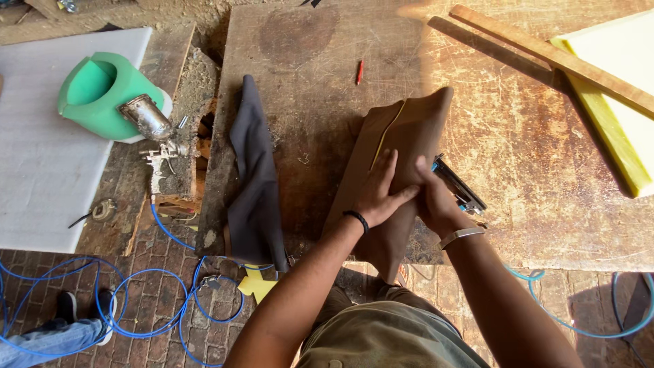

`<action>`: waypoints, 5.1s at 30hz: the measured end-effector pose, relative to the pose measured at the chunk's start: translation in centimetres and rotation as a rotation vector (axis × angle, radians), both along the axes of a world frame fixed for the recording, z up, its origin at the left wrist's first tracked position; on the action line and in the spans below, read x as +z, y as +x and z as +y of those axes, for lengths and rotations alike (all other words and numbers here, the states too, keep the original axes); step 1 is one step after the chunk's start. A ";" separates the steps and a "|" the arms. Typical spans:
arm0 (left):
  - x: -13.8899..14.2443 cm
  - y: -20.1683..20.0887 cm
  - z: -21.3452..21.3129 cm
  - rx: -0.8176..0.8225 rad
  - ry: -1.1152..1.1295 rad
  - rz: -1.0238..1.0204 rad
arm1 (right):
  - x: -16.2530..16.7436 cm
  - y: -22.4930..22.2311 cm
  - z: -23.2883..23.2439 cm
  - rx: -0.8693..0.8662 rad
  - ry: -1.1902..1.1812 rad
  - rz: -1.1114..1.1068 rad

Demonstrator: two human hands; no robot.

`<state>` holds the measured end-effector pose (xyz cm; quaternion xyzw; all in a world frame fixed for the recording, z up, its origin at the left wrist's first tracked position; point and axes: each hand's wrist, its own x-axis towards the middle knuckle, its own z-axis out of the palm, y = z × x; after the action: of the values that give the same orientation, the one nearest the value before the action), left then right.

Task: The person wraps a piece of brown fabric around a rectangular yellow foam cushion, aligns the edges, and secures the fabric using a pneumatic staple gun. The person repeats the process with a second cushion, smoothing the fabric and stapling along the edges.

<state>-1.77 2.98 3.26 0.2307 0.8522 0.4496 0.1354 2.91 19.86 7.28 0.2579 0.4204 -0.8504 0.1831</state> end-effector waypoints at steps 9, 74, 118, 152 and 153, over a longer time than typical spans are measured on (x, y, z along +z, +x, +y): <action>1.6 -8.2 -11.3 0.762 0.522 -0.858 | -0.9 3.4 -0.5 0.195 0.376 0.439; 7.8 -11.5 -5.0 0.230 -0.447 0.107 | -9.2 -1.2 5.0 0.667 1.546 0.037; 4.0 0.5 -6.3 0.227 0.299 -0.060 | 4.1 0.6 -9.9 0.014 0.091 -0.007; 6.3 6.1 -12.3 0.685 -0.053 -0.247 | -8.3 0.5 0.8 0.787 1.725 0.225; 6.3 6.1 -12.4 0.684 -0.058 -0.255 | -9.5 0.2 1.3 0.753 1.678 0.227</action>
<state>4.36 -9.39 9.57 -0.1294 0.8687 0.4698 0.0892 3.16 21.20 -2.18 0.0676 0.9699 -0.1724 0.1582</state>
